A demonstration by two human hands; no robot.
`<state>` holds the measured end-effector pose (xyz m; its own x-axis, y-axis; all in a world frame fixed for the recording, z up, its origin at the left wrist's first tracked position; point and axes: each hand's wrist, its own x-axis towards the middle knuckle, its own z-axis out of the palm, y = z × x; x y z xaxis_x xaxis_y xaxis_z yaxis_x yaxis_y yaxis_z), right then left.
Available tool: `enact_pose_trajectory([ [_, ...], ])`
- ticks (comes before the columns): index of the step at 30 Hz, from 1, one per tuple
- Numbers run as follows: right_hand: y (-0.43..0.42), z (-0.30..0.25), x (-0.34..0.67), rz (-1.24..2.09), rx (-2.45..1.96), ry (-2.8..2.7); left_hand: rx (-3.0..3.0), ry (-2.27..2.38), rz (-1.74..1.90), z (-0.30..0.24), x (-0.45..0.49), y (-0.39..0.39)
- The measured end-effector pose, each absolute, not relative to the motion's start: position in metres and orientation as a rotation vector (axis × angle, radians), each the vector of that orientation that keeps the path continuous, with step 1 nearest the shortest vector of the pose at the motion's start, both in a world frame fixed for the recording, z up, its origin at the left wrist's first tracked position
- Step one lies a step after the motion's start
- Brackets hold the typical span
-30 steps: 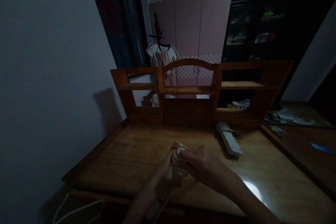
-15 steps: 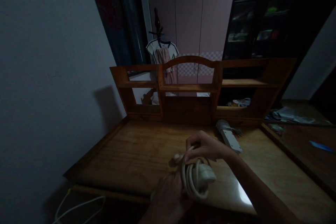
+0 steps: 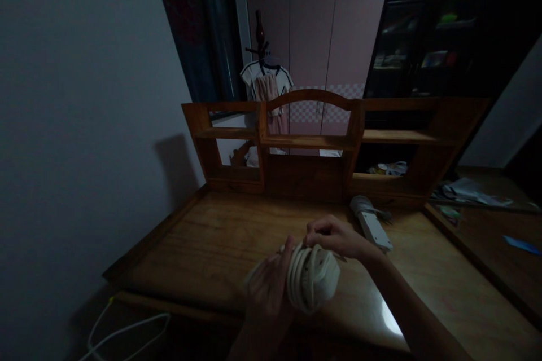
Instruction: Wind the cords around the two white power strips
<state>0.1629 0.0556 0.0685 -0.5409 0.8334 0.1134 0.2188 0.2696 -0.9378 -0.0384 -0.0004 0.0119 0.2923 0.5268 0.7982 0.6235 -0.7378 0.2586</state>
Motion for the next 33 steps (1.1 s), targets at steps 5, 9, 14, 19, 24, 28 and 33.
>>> enact_pose_trajectory([
  [5,0.054,0.051,0.162,1.286,-0.921,-1.88,-2.315,-1.187,-1.558,0.008,-0.04,0.001],
  [9,0.05,0.039,0.16,1.388,-0.87,-1.853,-2.372,-0.948,-1.617,0.005,-0.049,0.009],
  [14,0.034,0.047,0.152,1.313,-0.928,-1.835,-2.419,-1.056,-1.811,0.012,-0.051,0.014],
  [19,0.018,0.057,0.134,0.712,-1.163,-1.913,-2.366,-2.072,-2.201,0.017,-0.046,0.025],
  [24,0.014,0.054,0.125,0.529,-1.274,-1.998,-2.357,-2.411,-2.797,0.019,-0.048,0.034],
  [28,0.014,0.056,0.122,0.586,-1.227,-2.048,-2.319,-2.493,-2.961,0.02,-0.048,0.035],
  [33,0.022,0.054,0.116,0.676,-1.285,-2.007,-2.689,-2.339,-2.707,0.013,-0.049,0.037],
])
